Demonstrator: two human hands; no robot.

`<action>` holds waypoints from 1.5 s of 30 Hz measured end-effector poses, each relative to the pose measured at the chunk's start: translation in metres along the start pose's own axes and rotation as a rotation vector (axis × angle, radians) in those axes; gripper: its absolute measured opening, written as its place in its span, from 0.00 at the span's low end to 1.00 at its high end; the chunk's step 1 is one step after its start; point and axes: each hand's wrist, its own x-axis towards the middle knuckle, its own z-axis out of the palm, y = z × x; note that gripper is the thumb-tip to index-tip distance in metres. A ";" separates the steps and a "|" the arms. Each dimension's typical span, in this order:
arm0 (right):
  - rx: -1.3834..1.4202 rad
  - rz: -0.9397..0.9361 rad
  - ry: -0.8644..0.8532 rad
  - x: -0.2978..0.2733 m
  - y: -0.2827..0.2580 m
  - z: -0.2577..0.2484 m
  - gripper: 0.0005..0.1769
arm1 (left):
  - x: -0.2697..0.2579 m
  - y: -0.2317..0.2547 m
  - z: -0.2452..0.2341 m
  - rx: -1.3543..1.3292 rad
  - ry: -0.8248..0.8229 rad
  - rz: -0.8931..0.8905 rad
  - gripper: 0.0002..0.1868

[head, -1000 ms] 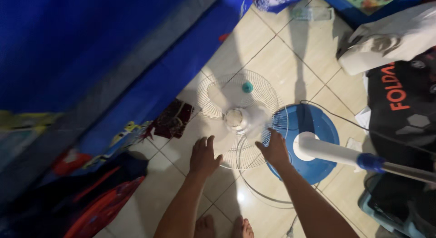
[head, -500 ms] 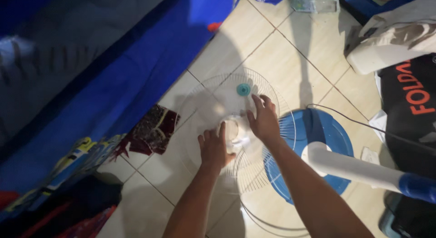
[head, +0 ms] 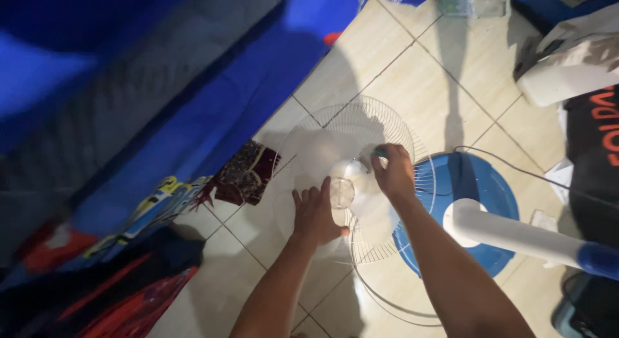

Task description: The person disassembles a standing electric fan by removing the front grille, fan blades, and rear grille, then reassembles it by reattaching the blades, rear grille, and front grille in sequence.

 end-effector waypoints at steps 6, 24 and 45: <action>0.686 0.685 0.259 -0.086 -0.034 -0.107 0.12 | -0.092 0.037 -0.065 -0.065 0.105 0.025 0.70; 0.593 0.147 0.133 -0.256 -0.256 -0.281 0.36 | -0.349 0.132 -0.120 -0.166 1.105 0.357 0.49; 0.211 0.335 0.825 -0.256 -0.320 -0.679 0.51 | -0.446 0.482 -0.228 -0.197 0.857 1.210 0.34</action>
